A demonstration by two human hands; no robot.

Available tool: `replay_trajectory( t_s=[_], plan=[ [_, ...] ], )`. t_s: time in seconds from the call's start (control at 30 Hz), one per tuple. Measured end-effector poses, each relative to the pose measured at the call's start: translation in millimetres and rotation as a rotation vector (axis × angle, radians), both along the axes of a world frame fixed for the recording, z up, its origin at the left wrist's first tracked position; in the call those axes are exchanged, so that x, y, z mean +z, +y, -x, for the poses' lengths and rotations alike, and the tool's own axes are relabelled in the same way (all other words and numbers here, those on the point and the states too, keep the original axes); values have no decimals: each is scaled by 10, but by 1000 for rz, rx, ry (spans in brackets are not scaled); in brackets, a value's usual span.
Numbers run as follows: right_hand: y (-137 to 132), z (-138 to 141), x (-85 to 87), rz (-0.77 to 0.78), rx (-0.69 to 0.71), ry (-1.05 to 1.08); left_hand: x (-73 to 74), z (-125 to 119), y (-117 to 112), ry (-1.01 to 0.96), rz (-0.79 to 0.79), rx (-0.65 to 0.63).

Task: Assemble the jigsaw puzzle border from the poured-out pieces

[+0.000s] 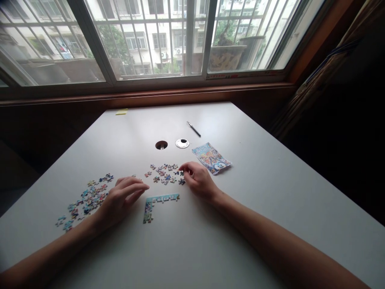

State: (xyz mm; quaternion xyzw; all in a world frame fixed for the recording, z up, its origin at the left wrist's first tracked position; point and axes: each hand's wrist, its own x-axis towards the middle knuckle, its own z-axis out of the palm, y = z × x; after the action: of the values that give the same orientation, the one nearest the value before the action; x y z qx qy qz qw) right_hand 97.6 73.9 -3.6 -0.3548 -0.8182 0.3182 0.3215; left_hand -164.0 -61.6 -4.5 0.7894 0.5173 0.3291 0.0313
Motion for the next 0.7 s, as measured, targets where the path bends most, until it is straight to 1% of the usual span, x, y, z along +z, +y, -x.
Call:
replay_trajectory(
  t_s=[0.23, 0.43, 0.7],
  plan=[
    [-8, 6, 13, -7, -8, -5, 19, -19, -20, -158, 26, -15],
    [-10, 9, 7, -12, 4, -4, 22, -6, -29, -170, -16, -68],
    [-13, 4, -2, -22, 8, -21, -13, -7, -10, -168, -56, -26]
  ],
)
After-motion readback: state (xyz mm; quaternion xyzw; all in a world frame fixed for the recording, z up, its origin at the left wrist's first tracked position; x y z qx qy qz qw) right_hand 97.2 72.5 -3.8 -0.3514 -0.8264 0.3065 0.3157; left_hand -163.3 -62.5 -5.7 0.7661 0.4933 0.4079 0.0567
